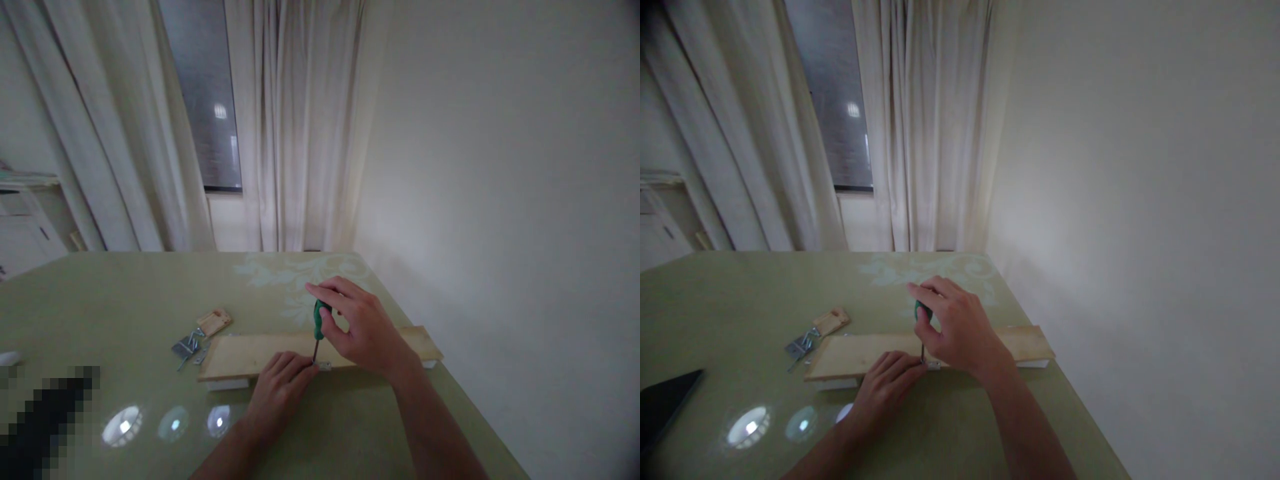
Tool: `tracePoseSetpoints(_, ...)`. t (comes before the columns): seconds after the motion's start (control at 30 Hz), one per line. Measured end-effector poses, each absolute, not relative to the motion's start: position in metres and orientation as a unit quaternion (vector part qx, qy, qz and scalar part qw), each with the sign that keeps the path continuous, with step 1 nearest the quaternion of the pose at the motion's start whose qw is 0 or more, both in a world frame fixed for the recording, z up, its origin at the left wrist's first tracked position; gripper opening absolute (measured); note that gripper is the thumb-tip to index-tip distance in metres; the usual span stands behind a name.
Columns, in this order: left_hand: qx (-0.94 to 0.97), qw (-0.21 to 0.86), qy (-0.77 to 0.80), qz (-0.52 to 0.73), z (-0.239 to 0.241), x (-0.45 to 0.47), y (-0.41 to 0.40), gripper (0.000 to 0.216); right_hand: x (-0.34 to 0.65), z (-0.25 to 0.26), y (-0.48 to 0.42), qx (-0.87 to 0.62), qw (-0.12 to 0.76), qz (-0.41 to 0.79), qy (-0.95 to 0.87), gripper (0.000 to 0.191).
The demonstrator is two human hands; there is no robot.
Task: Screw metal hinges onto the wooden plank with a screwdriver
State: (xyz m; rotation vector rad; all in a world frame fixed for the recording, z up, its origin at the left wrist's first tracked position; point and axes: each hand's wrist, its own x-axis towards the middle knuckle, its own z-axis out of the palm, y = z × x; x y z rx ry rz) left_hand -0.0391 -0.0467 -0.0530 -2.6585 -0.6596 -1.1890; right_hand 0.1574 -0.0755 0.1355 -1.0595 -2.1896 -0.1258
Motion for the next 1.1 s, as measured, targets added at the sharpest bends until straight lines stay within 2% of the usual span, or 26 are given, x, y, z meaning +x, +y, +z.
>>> tracePoseSetpoints(0.13, -0.886, 0.066, -0.227, -0.399, -0.054, -0.038, -0.048, 0.023, 0.159, 0.130, -0.068, -0.416, 0.338, -0.111, -0.837, 0.031)
tracePoseSetpoints(0.27, -0.888, 0.074, -0.225, -0.393, -0.054, -0.037, -0.048, 0.027, 0.157, 0.129, -0.064, -0.401, 0.336, -0.177, -0.834, 0.034)
tracePoseSetpoints(0.37, -0.888, 0.084, -0.229, -0.390, -0.054, -0.037, -0.048, 0.028, 0.159, 0.133, -0.069, -0.397, 0.337, -0.126, -0.844, 0.032)
tracePoseSetpoints(0.5, -0.887, 0.088, -0.233, -0.390, -0.053, -0.038, -0.048, 0.027, 0.164, 0.136, -0.071, -0.352, 0.344, -0.021, -0.870, 0.045)
tracePoseSetpoints(0.57, -0.888, 0.087, -0.232, -0.387, -0.053, -0.038, -0.049, 0.027, 0.164, 0.133, -0.067, -0.352, 0.335, -0.030, -0.873, 0.036)
tracePoseSetpoints(0.63, -0.889, 0.089, -0.229, -0.386, -0.052, -0.037, -0.049, 0.028, 0.162, 0.130, -0.062, -0.384, 0.334, -0.097, -0.855, 0.031)
tracePoseSetpoints(0.73, -0.886, 0.094, -0.230, -0.391, -0.052, -0.037, -0.048, 0.030, 0.160, 0.128, -0.061, -0.420, 0.328, -0.170, -0.829, 0.037)
tracePoseSetpoints(0.97, -0.894, 0.096, -0.210, -0.385, -0.053, -0.040, -0.046, 0.031, 0.167, 0.133, -0.067, -0.368, 0.339, -0.057, -0.864, 0.048)
tracePoseSetpoints(1.1, -0.895, 0.095, -0.213, -0.381, -0.051, -0.040, -0.046, 0.027, 0.167, 0.128, -0.059, -0.355, 0.353, -0.049, -0.864, 0.037)
